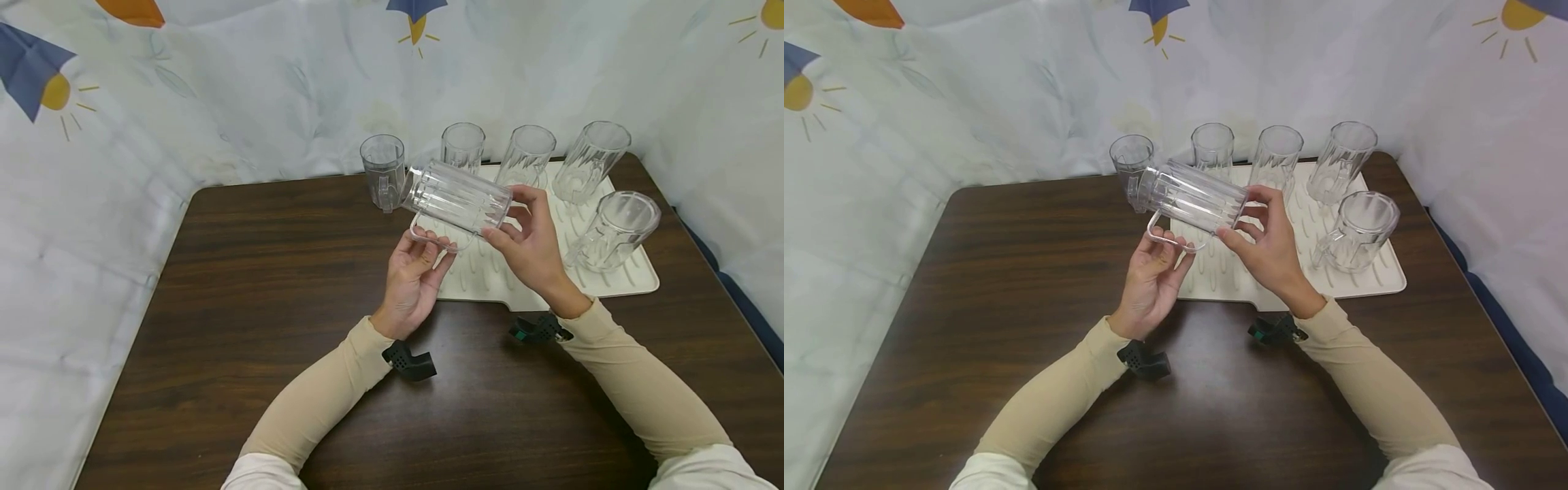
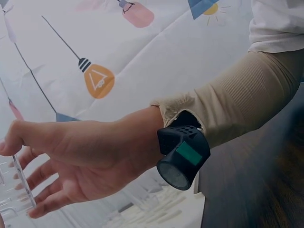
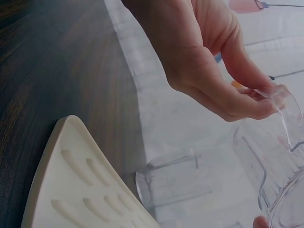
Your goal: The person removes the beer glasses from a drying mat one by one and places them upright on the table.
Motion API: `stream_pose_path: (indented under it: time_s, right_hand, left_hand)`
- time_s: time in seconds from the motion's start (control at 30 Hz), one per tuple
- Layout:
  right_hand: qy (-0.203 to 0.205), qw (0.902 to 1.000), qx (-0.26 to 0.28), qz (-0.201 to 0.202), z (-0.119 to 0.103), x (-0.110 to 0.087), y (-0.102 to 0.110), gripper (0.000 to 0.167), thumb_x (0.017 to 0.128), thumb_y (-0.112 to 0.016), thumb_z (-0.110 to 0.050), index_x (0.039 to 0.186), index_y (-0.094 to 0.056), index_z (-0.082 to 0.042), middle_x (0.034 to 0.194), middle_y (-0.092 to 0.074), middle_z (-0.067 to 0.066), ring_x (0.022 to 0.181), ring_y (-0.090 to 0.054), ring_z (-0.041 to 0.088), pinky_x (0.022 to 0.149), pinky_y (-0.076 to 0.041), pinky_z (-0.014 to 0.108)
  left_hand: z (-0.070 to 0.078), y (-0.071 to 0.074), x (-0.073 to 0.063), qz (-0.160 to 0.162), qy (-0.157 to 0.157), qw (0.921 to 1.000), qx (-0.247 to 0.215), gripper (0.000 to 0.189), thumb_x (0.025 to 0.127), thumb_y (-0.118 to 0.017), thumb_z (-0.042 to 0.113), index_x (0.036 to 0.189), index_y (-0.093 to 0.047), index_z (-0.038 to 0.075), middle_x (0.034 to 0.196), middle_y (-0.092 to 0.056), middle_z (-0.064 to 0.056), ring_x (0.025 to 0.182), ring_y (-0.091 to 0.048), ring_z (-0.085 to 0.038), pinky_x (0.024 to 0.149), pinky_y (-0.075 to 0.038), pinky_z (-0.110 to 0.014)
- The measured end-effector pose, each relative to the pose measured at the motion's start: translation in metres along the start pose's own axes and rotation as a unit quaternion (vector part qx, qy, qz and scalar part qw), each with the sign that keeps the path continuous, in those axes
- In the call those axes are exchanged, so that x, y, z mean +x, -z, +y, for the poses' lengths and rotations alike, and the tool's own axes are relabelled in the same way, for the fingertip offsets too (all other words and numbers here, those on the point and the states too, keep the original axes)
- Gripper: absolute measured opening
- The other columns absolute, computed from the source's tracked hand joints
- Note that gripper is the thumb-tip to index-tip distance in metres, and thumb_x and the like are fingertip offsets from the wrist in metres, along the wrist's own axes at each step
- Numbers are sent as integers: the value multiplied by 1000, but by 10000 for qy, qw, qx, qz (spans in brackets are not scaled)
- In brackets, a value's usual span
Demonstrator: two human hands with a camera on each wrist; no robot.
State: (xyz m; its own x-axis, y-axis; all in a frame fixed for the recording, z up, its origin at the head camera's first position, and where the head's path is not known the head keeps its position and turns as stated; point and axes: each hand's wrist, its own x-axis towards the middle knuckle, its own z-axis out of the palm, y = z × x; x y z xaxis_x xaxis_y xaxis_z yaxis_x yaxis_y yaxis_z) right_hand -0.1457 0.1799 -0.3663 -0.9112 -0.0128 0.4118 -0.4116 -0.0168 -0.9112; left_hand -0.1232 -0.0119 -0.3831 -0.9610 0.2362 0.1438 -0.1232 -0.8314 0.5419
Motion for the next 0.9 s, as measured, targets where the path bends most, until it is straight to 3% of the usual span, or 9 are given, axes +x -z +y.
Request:
stream_pose_path:
  time_s: [0.13, 0.47, 0.67, 0.9]
  right_hand:
    - [-72, 9999, -37, -59, -1, -1, 2, 66, 85, -66, 13, 142, -41, -8, 133, -48, -3, 111, -57, 15, 94, -58, 15]
    - [-162, 9992, 131, -354, -8, 3, 8, 65, 88, -66, 12, 144, -42, -11, 136, -46, 0, 115, -58, 15, 93, -58, 16]
    - [-80, 9997, 65, -227, -14, 5, 18, 58, 94, -70, -4, 147, -48, -11, 140, -49, 4, 121, -61, 11, 99, -55, 15]
    - [30, 9999, -147, -40, -24, 6, 25, 59, 95, -71, -12, 149, -50, -4, 139, -59, -2, 123, -62, 8, 106, -51, 15]
  left_hand:
    - [-1, -1, 0, 14, -19, 10000, 14, 20, 85, -74, 20, 99, -61, 18, 101, -65, 5, 100, -68, -10, 100, -59, -28]
    - [2, 2, 3, -306, -193, 9993, -86, 17, 86, -75, 18, 99, -65, 19, 100, -71, 6, 99, -70, -11, 99, -60, -28]
    - [5, 0, 4, -379, -251, 9989, -111, 18, 85, -76, 17, 100, -65, 20, 99, -72, 6, 99, -71, -10, 98, -61, -28]
    - [9, -4, 4, -542, -315, 9980, -116, 18, 86, -76, 16, 100, -66, 20, 98, -73, 6, 99, -72, -10, 99, -61, -28]
